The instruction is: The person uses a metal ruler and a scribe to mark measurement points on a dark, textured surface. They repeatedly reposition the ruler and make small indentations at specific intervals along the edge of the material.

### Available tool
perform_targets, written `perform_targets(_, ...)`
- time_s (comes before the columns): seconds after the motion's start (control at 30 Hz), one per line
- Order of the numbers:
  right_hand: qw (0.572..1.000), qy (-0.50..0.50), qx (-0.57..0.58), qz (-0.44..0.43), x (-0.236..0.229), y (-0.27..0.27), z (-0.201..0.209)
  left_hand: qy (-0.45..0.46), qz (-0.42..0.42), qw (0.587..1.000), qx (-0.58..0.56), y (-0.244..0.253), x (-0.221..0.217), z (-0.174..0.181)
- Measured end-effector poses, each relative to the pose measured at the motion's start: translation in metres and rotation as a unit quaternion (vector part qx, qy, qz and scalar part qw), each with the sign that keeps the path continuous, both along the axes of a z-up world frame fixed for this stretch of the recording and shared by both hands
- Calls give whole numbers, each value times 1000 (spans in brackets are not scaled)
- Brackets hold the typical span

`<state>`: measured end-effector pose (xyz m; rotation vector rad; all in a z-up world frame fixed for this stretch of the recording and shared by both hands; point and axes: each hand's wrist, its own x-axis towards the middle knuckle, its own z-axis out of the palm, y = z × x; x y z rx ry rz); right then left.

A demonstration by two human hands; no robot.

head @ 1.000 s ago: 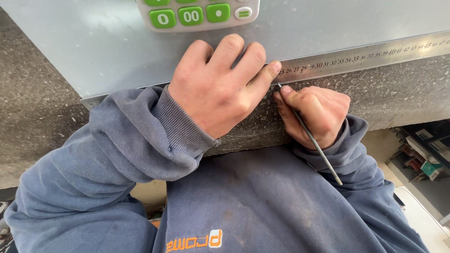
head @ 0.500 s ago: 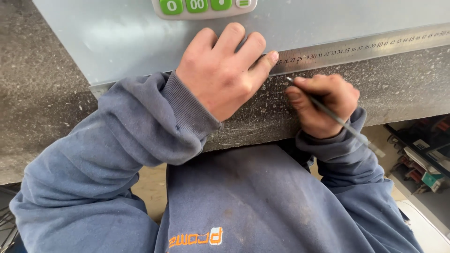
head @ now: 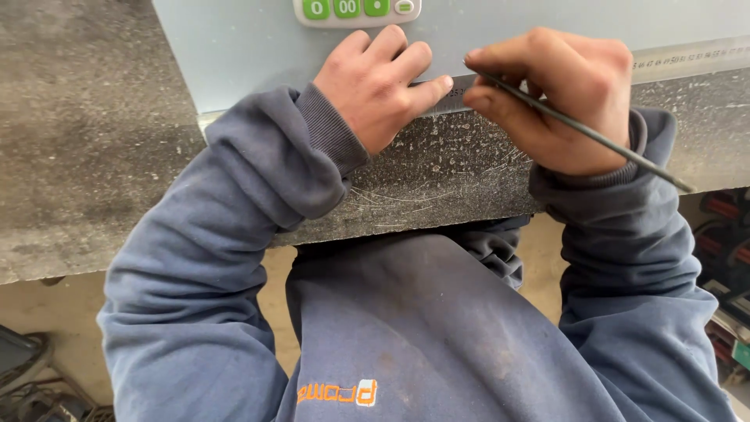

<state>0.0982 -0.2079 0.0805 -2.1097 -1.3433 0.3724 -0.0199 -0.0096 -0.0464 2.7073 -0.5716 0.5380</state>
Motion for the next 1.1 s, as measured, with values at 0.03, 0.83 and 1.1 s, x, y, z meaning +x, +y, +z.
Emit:
perform_targets(0.03, 1000, 3, 12, 23, 2, 2, 0, 1, 3, 1000, -1, -1, -1, 0)
perform_targets(0.83, 986, -124, -9, 112, 6, 39, -51, 25, -102, 962, -252, -44, -70, 10)
perform_targets(1.1, 997, -32, 41, 51, -6, -9, -29, 37, -76, 966, -246, -45, -65, 20)
